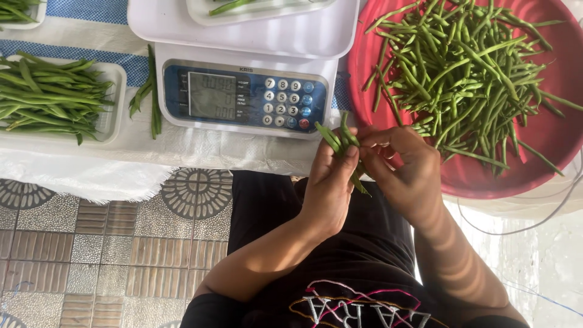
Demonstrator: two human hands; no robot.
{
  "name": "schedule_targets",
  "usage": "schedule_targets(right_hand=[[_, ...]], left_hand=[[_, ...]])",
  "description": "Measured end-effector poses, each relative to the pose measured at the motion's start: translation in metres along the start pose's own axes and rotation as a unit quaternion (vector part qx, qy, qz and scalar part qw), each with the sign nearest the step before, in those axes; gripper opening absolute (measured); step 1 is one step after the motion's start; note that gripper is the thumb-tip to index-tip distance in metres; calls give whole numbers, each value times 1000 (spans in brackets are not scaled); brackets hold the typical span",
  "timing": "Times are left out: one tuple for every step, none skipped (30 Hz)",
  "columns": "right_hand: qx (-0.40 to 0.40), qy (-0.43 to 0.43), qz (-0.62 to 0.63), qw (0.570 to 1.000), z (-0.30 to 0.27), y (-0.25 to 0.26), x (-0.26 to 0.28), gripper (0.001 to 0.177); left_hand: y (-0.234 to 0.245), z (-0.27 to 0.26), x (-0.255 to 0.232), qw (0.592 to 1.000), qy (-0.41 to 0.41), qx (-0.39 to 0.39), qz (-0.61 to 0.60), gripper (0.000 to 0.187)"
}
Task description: Sorting and weighing green beans on a digital scale for packaging.
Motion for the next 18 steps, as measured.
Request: schedule_targets(right_hand=[[2,3,1,1000,-1,-2,1,12],[4,-8,4,1000,-2,-5,-1,15],[7,-19,7,1000,-2,-9,-2,18],[9,-18,9,1000,-1,-10,1,18],[22,-1,1,1000,0,-12,7,15],[34,16,-8,999,1,-14,13,13],[35,17,-7,999,1,-15,12,13],[45,12,-8,999,0,-16,11,14],[55,6,-8,998,0,-17,9,15],[56,5,-9,998,-1,-17,6,15],[61,-4,-3,998,-1,-17,3,16],[67,-12,4,998,-1,-17,-1,16],[68,-12,3,998,-3,-18,-5,16],[65,-28,14,997,-5,-18,-12,13],[62,-45,24,997,-6,-18,-19,10],[64,-44,23,997,-6,-18,-14,10],[62,-48,34,996,-6,-19,-10,10],[58,-49,47,996,-3,-20,-5,9]], left_hand=[[-3,-2,-3,1000,-3,-1,0,34],[-6,-3,-7,1000,-10,-7,3,35],[-8,-5,-11,1000,-17,-12,5,37],[-10,-6,-14,1000,-19,-14,6,37],[-13,-7,-17,1000,-23,-8,-4,36],[-16,-8,-19,1000,-28,-1,-15,35],[-14,-7,-18,999,-29,-1,-15,35],[-14,-7,-16,999,-26,4,-22,35],[-13,-7,-13,999,-24,8,-28,34],[-16,-8,-17,999,-23,7,-30,34],[-21,-9,-21,999,-22,17,-33,35],[-26,-10,-25,999,-22,27,-36,37],[-24,-9,-21,999,-22,27,-37,37],[-21,-8,-18,999,-23,27,-34,38],[-19,-7,-15,999,-24,27,-32,39],[-15,-7,-10,999,-25,26,-34,39],[-13,-8,-7,998,-32,31,-35,39],[-11,-6,-6,998,-42,38,-34,39]])
Point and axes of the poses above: each hand's wrist, its own z-axis towards the middle knuckle, its own y-axis out of the back of the hand, x = y × z, the point moved 8 cm from there along z, towards the middle knuckle
